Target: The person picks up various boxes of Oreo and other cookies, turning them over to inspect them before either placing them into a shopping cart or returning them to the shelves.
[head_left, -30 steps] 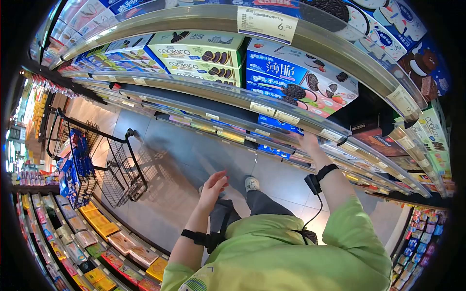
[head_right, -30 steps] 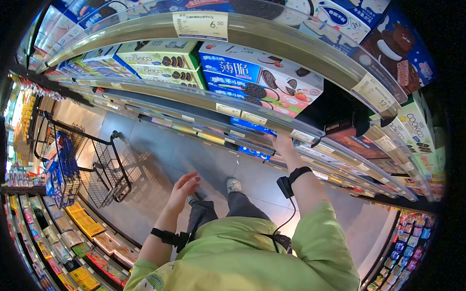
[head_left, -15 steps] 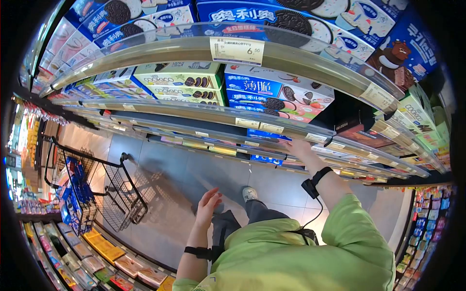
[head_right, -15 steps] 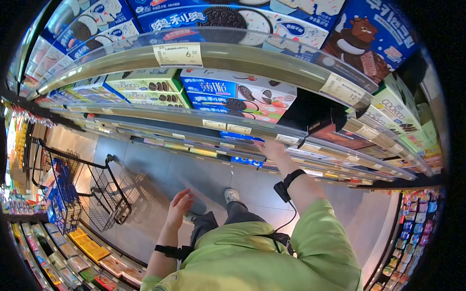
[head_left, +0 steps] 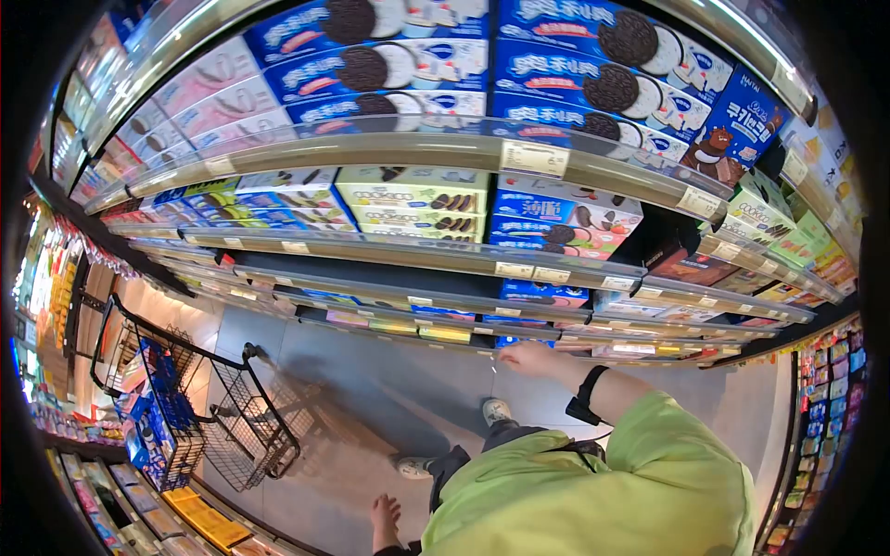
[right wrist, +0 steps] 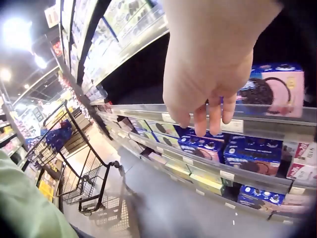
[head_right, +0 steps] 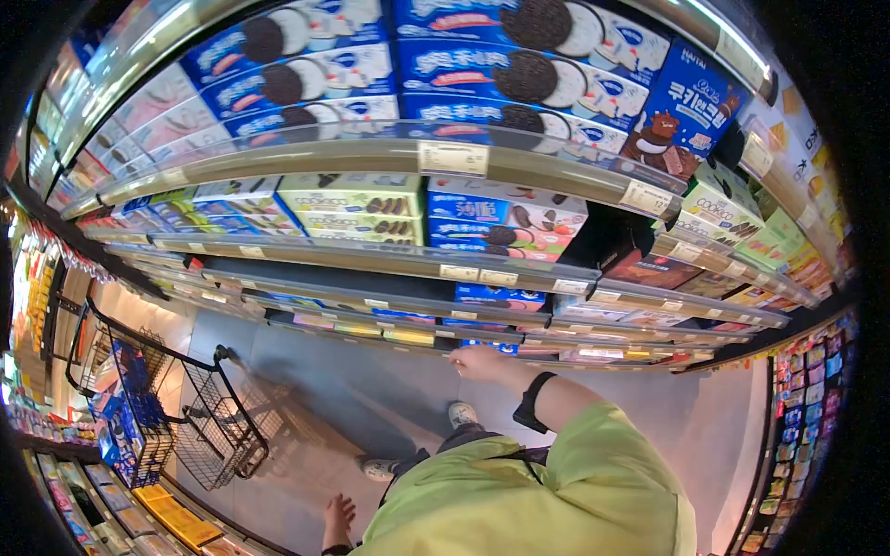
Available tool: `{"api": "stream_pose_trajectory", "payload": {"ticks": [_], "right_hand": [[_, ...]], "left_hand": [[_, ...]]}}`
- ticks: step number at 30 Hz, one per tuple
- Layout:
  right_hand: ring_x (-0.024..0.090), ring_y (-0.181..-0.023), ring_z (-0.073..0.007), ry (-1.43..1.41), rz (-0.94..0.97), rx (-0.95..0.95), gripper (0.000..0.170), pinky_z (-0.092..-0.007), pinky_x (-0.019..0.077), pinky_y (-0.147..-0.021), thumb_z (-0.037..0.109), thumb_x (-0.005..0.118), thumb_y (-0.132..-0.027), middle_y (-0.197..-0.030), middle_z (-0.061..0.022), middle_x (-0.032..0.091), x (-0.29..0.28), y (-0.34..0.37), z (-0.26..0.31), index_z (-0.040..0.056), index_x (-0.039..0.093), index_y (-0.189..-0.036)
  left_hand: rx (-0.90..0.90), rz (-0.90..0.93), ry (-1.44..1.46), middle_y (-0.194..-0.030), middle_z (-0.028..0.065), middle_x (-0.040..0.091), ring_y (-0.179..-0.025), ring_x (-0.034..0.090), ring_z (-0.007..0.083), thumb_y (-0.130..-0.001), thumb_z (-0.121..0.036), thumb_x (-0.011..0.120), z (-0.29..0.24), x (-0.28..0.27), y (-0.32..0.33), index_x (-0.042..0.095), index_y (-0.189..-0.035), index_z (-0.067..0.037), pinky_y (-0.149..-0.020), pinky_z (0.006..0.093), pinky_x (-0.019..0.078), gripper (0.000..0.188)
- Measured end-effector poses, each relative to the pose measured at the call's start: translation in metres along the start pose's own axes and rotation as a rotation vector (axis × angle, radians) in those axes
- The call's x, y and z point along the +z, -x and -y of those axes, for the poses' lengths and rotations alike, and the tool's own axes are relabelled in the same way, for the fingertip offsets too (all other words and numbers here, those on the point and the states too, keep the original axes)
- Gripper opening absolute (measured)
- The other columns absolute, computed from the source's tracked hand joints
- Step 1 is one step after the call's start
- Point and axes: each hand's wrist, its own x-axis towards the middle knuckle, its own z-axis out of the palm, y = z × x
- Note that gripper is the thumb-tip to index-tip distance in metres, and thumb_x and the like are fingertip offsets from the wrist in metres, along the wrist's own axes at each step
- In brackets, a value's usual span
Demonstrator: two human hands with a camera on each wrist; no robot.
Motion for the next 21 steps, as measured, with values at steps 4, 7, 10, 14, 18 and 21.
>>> {"api": "stream_pose_trajectory", "payload": {"ticks": [4,7,10,14,18,21], "right_hand": [[0.062,-0.097,-0.032,0.05,0.026,-0.12,0.027,-0.0439,0.0489,-0.082,0.018,0.05,-0.086,-0.104,-0.0147,0.065,0.016,-0.049,0.073,0.0107,0.061,-0.109],[0.061,-0.098,-0.0334,0.076,0.082,-0.17,0.026,-0.0448,0.0484,-0.082,0.018,0.051,-0.085,-0.103,-0.0153,0.065,0.025,-0.079,0.143,0.0104,0.06,-0.108],[0.06,-0.1,-0.0346,0.093,0.084,-0.259,0.025,-0.0454,0.048,-0.084,0.018,0.052,-0.085,-0.103,-0.015,0.064,0.045,-0.114,0.202,0.0101,0.059,-0.108],[0.059,-0.102,-0.0346,0.136,0.102,-0.308,0.025,-0.0454,0.0476,-0.085,0.018,0.053,-0.085,-0.104,-0.0149,0.063,0.068,-0.139,0.275,0.0093,0.059,-0.107],[0.059,-0.1,-0.0351,0.092,0.133,-0.399,0.027,-0.0463,0.0473,-0.084,0.019,0.056,-0.085,-0.104,-0.0157,0.062,0.102,-0.156,0.326,0.0094,0.058,-0.109],[0.058,-0.099,-0.0383,0.093,0.204,-0.437,0.03,-0.0463,0.0474,-0.085,0.018,0.058,-0.083,-0.103,-0.0201,0.062,0.122,-0.165,0.356,0.0054,0.058,-0.111]], "left_hand": [[-0.109,0.044,0.131,-0.086,0.0086,0.064,-0.062,0.059,0.022,-0.091,-0.028,0.053,0.062,-0.084,-0.033,0.053,-0.112,-0.013,-0.048,0.0388,0.048,0.026],[-0.106,0.089,0.086,-0.084,0.0078,0.063,-0.062,0.059,0.021,-0.091,-0.027,0.053,0.044,-0.102,-0.056,0.053,-0.11,-0.013,-0.048,0.0364,0.0474,0.024],[-0.103,0.138,0.016,-0.082,0.007,0.062,-0.062,0.059,0.02,-0.09,-0.027,0.053,0.02,-0.12,-0.078,0.053,-0.108,-0.013,-0.048,0.0339,0.0468,0.022],[-0.12,0.149,-0.056,-0.08,0.0059,0.061,-0.062,0.058,0.0186,-0.09,-0.026,0.054,0.002,-0.168,-0.088,0.053,-0.105,-0.013,-0.048,0.0307,0.046,0.02],[-0.137,0.026,0.089,-0.077,0.0048,0.06,-0.062,0.058,0.0172,-0.089,-0.025,0.054,0.026,-0.24,-0.075,0.054,-0.103,-0.013,-0.047,0.0275,0.0452,0.018],[-0.085,-0.129,0.26,-0.08,0.0048,0.061,-0.06,0.057,0.0156,-0.086,-0.026,0.056,0.046,-0.291,-0.049,0.053,-0.1,-0.015,-0.048,0.0278,0.044,0.019]]}}
